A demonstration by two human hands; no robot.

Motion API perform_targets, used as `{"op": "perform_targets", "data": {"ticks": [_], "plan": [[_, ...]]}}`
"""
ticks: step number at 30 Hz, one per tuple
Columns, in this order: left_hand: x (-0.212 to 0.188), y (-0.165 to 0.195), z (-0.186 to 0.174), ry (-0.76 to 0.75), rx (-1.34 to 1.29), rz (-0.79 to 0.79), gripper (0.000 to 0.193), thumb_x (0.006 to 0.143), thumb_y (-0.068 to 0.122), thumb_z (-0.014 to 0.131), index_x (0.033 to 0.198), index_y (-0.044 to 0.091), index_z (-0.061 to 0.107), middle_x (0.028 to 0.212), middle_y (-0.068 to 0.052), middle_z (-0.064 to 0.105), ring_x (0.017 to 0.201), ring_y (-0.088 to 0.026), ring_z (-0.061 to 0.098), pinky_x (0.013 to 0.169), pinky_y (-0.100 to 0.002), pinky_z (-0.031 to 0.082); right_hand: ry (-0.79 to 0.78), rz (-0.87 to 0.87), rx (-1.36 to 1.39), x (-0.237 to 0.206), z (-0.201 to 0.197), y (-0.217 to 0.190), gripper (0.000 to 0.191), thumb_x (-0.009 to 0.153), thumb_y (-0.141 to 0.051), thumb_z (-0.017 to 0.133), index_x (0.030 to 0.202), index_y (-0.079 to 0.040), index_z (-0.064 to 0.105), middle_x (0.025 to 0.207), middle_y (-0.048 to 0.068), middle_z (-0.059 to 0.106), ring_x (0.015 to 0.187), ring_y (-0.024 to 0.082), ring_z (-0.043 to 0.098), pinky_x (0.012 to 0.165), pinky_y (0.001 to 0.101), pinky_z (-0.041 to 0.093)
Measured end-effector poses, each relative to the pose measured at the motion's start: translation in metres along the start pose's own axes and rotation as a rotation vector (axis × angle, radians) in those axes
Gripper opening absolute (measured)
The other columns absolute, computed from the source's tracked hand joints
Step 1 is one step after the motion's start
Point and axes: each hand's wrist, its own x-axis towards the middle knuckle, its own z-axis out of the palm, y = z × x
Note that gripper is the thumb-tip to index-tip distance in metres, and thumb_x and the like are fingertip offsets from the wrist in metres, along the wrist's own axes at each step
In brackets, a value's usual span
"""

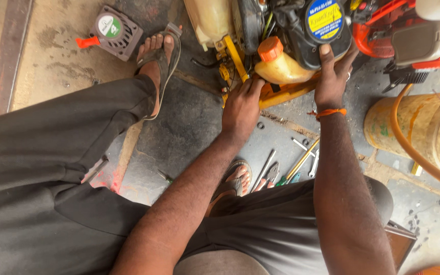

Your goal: The person is working on a small engine, using a screwdriver to adjust components near the fuel tank and carburetor area. They repeatedly tighten and loosen screws while holding the engine steady with the other hand.

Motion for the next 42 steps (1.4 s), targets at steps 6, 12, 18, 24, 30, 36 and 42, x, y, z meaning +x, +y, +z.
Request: {"op": "perform_targets", "data": {"ticks": [6, 12, 18, 24, 30, 36, 42], "plan": [[-0.002, 0.012, 0.016, 0.06, -0.237, -0.095, 0.018, 0.098, 0.0, 0.068, 0.114, 0.003, 0.062, 0.104, -0.015, 0.074, 0.095, -0.028, 0.075, 0.082, -0.036, 0.064, 0.03, 0.043, -0.114, 0.0, -0.001, 0.003, 0.078, 0.111, -0.057, 0.062, 0.162, -0.007, 0.029, 0.159, 0.02, 0.048, 0.153, 0.033, 0.043, 0.13, 0.0493, 0.031], [0.001, 0.022, 0.034, 0.143, -0.05, 0.115, 0.012, 0.095, -0.002, 0.071, 0.102, 0.003, 0.062, 0.087, -0.009, 0.072, 0.077, -0.02, 0.071, 0.082, -0.04, 0.063, 0.039, 0.064, -0.143, 0.001, -0.002, 0.007, 0.08, 0.11, -0.06, 0.062, 0.161, -0.008, 0.03, 0.159, 0.022, 0.05, 0.152, 0.034, 0.046, 0.13, 0.0511, 0.034], [0.012, 0.055, 0.031, 0.083, 0.089, 0.218, 0.016, 0.093, 0.004, 0.07, 0.104, -0.002, 0.06, 0.086, -0.014, 0.069, 0.076, -0.024, 0.07, 0.066, -0.037, 0.061, 0.068, 0.098, -0.074, 0.003, -0.002, 0.006, 0.084, 0.108, -0.057, 0.065, 0.162, -0.007, 0.024, 0.161, 0.022, 0.047, 0.152, 0.034, 0.044, 0.128, 0.0498, 0.033], [0.021, 0.064, 0.014, 0.017, 0.232, 0.279, 0.021, 0.086, 0.006, 0.073, 0.102, 0.001, 0.061, 0.09, -0.015, 0.071, 0.075, -0.021, 0.07, 0.062, -0.036, 0.062, 0.033, 0.025, 0.028, 0.003, 0.003, -0.003, 0.078, 0.11, -0.048, 0.068, 0.161, -0.006, 0.026, 0.159, 0.02, 0.052, 0.15, 0.03, 0.05, 0.128, 0.0448, 0.039], [-0.014, 0.039, 0.008, 0.014, 0.095, 0.179, 0.022, 0.089, -0.002, 0.071, 0.11, 0.0, 0.063, 0.092, -0.013, 0.072, 0.075, -0.021, 0.07, 0.062, -0.036, 0.062, 0.039, 0.004, 0.017, 0.0, 0.002, -0.004, 0.071, 0.11, -0.047, 0.069, 0.157, -0.005, 0.036, 0.154, 0.019, 0.056, 0.145, 0.029, 0.053, 0.128, 0.045, 0.04], [-0.034, -0.015, -0.003, 0.07, 0.007, 0.024, 0.015, 0.096, 0.005, 0.068, 0.111, 0.004, 0.064, 0.099, -0.015, 0.075, 0.08, -0.027, 0.074, 0.066, -0.038, 0.063, 0.04, 0.003, 0.003, 0.001, 0.002, -0.003, 0.074, 0.11, -0.052, 0.068, 0.157, -0.005, 0.034, 0.154, 0.02, 0.054, 0.147, 0.032, 0.051, 0.128, 0.0471, 0.038], [-0.028, -0.042, -0.011, -0.231, -0.009, -0.253, 0.02, 0.1, 0.012, 0.066, 0.119, 0.008, 0.065, 0.102, -0.014, 0.074, 0.089, -0.028, 0.075, 0.074, -0.037, 0.064, 0.053, 0.056, -0.073, 0.001, 0.001, -0.004, 0.079, 0.106, -0.058, 0.066, 0.156, -0.006, 0.034, 0.152, 0.021, 0.055, 0.147, 0.033, 0.051, 0.127, 0.0491, 0.037]]}}
